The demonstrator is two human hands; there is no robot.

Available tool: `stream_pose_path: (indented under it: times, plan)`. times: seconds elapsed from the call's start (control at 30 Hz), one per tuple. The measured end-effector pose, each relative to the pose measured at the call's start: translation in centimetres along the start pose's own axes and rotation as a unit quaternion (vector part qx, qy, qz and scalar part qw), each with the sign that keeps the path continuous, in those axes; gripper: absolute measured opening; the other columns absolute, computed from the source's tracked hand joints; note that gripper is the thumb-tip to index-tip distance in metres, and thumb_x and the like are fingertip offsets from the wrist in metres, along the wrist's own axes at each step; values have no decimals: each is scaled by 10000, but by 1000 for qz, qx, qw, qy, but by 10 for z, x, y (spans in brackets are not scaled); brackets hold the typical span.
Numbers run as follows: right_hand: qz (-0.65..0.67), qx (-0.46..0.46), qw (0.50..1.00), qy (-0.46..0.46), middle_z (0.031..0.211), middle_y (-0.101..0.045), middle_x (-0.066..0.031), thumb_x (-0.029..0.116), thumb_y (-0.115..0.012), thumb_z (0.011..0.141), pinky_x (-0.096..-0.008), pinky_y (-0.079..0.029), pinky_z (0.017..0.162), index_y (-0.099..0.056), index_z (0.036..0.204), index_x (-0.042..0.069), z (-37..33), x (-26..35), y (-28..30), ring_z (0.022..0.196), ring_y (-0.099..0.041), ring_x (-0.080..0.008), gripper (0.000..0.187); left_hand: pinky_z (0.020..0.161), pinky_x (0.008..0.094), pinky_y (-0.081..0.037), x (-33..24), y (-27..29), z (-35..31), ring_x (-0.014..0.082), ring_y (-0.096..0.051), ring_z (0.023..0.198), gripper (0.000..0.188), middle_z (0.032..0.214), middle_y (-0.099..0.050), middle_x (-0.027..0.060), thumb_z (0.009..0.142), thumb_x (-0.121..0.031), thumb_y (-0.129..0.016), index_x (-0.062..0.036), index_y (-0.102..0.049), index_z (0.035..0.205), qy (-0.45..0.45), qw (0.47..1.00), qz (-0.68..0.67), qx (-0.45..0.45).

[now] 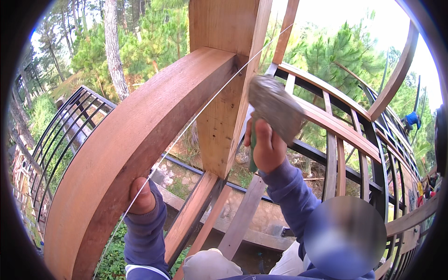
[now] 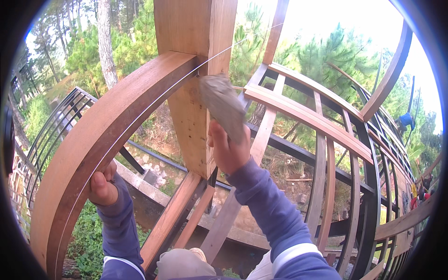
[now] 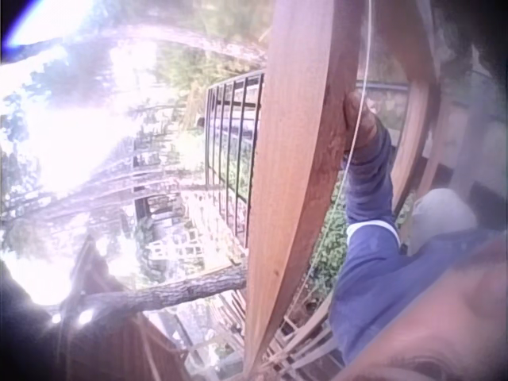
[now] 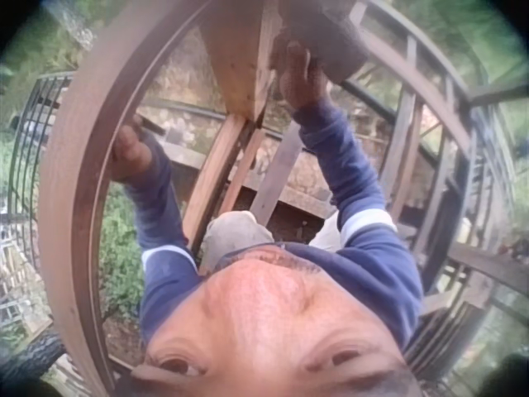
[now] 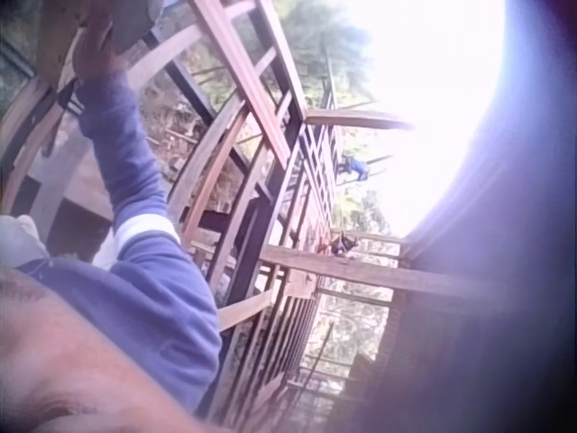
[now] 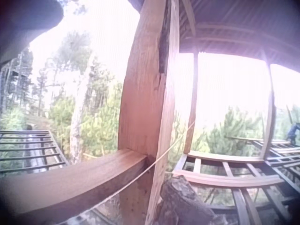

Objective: The person constructs a wooden structure by hammering nails into wooden beams and planks. They move around the elevated framework to secure different sections and use a ruler to measure and mark the wood before hammering.

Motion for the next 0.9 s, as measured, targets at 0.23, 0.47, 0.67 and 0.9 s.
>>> stream_pose_path:
  times: [0.23, 0.47, 0.67, 0.9]
  plan:
    - [141, 60, 972, -176, 644, -505, -79, 462, -357, 933, -235, -392, 414, -446, 933, 4, 12, -26, -12, 426, -478, -135, 467, 379, 231, -268, 3, 4, 1, 86, -350, 434, 466, 583, -445, 35, 836, -300, -525, 89, -484, 1090, 9, 999, -2, -38]
    - [236, -47, 971, -12, 640, -493, -76, 513, -381, 906, -255, -417, 423, -454, 890, 15, 11, 3, 3, 463, -499, -139, 504, 374, 230, -263, 1, -2, 7, 89, -349, 425, 499, 554, -412, 18, 821, -342, -548, 86, -495, 1071, 32, 999, -24, -36]
    - [216, -15, 975, -42, 661, -495, -76, 468, -382, 920, -251, -407, 425, -451, 915, 19, 10, -2, -9, 468, -493, -129, 454, 373, 227, -265, 0, -3, 5, 89, -353, 426, 510, 555, -414, 18, 832, -340, -541, 95, -488, 1093, 21, 999, -7, -34]
    - [190, 22, 970, -152, 654, -505, -75, 485, -329, 932, -249, -409, 412, -442, 928, 9, 9, -21, -13, 451, -496, -132, 489, 372, 225, -271, 11, 0, 5, 89, -367, 429, 533, 551, -417, 15, 835, -353, -544, 97, -476, 1112, 61, 995, -74, -8]
Point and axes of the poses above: each hand's wrist, its own z-axis towards the middle knuckle, its own y-axis out of the back of the hand, x = y × z, the point moved 9 cm from there along z, towards the middle knuckle
